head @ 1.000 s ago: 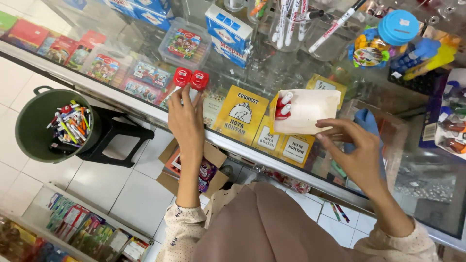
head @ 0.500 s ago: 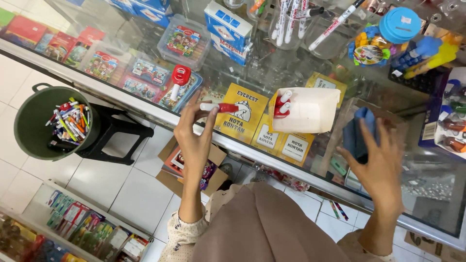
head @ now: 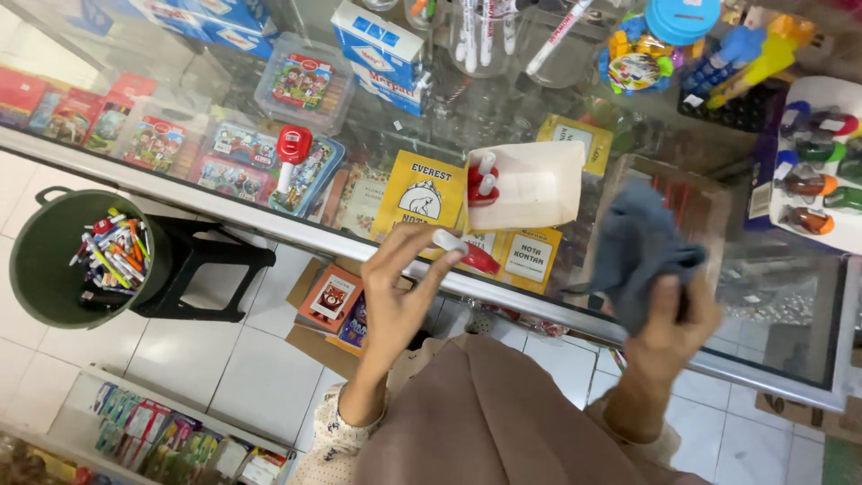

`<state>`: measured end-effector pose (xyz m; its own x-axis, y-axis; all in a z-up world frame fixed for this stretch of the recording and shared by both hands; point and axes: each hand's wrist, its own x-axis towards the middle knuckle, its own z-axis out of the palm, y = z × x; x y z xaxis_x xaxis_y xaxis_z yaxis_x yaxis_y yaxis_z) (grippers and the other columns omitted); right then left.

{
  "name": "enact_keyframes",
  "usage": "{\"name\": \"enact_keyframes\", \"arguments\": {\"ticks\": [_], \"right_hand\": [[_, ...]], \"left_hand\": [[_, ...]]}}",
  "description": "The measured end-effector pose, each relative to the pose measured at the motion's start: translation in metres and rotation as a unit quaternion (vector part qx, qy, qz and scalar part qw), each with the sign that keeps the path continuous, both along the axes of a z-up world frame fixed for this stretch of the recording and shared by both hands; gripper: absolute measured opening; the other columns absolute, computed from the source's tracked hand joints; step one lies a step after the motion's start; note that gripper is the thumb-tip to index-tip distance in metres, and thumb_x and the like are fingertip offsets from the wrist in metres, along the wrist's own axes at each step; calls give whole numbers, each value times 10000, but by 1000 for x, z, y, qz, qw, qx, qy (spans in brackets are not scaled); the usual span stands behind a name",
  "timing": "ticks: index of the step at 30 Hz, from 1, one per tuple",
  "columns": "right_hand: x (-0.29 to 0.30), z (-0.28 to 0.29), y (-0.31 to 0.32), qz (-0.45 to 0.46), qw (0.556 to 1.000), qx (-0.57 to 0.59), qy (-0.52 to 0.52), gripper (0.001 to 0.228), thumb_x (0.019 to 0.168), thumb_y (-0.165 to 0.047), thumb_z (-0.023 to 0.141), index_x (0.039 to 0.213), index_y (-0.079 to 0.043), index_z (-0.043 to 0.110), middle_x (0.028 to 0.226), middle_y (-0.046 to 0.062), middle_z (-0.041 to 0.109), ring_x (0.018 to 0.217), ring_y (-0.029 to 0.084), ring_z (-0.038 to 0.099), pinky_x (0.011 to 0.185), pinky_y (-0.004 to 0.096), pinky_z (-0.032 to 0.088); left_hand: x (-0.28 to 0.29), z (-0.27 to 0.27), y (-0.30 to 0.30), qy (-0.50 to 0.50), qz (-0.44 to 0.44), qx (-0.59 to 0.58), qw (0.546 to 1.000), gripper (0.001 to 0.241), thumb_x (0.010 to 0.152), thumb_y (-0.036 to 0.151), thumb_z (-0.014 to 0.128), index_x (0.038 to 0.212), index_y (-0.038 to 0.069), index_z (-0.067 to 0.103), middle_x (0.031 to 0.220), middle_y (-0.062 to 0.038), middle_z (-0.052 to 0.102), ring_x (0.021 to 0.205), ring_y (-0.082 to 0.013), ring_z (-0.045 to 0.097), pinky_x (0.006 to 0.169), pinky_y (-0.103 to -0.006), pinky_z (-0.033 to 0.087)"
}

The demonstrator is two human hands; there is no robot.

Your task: Cleaning and sorting various stationery items and small toys on a glass display counter.

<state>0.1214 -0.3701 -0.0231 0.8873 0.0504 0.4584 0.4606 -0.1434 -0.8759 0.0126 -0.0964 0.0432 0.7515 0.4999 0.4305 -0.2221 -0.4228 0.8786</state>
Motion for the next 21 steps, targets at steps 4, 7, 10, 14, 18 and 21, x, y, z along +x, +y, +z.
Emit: {"name": "enact_keyframes", "arguments": {"ticks": [4, 7, 10, 14, 18, 21], "right_hand": [[-43, 49, 89, 200, 953, -166, -158, 566, 1146, -300, 395, 1562, 80, 337, 1438, 332, 562, 1285, 408, 601, 1109, 476, 474], [-44, 37, 95, 233, 962, -140, -40, 596, 1096, -299, 518, 1548, 67, 388, 1212, 218, 650, 1010, 257, 630, 895, 376, 538], [-44, -13, 80, 231, 960, -77, 136, 593, 1026, -327, 603, 1459, 60, 483, 977, 103, 711, 780, 134, 642, 731, 304, 551], [-34, -8, 81, 202, 968, -43, 143, 471, 1061, -323, 572, 1351, 48, 555, 1001, 90, 698, 876, 116, 642, 789, 288, 531], [-30, -9, 87, 212, 967, 21, 139, 398, 1136, -321, 503, 1297, 32, 589, 1075, 53, 651, 979, 76, 585, 870, 254, 494], [-31, -11, 88, 226, 948, 96, 201, 403, 1115, -328, 534, 1249, 40, 631, 1063, 45, 663, 960, 79, 582, 853, 255, 490]], "left_hand": [[-3, 13, -32, -3, -55, 34, 998, 292, 873, -18, 779, 1157, -33, 710, 1068, -133, 690, 927, -194, 703, 786, -278, 568], [-6, 10, -33, -2, -50, 13, 999, 315, 903, -73, 701, 1214, -23, 705, 1124, -114, 700, 970, -183, 742, 837, -260, 616], [-7, -7, -39, 21, -6, -23, 1000, 281, 921, -54, 764, 1194, 12, 782, 1057, -90, 753, 779, -149, 721, 696, -256, 580], [-10, -11, -55, -30, -2, 5, 1000, 310, 888, -8, 805, 1185, -10, 714, 1135, -129, 691, 903, -178, 738, 772, -285, 612], [-7, -7, -64, -40, 59, 128, 989, 429, 824, 86, 859, 1195, -8, 667, 1132, -150, 661, 1007, -297, 690, 864, -389, 566], [-4, -15, -63, -34, 79, 168, 982, 434, 821, 120, 873, 1179, -4, 662, 1101, -136, 685, 993, -311, 686, 892, -429, 524]]}}
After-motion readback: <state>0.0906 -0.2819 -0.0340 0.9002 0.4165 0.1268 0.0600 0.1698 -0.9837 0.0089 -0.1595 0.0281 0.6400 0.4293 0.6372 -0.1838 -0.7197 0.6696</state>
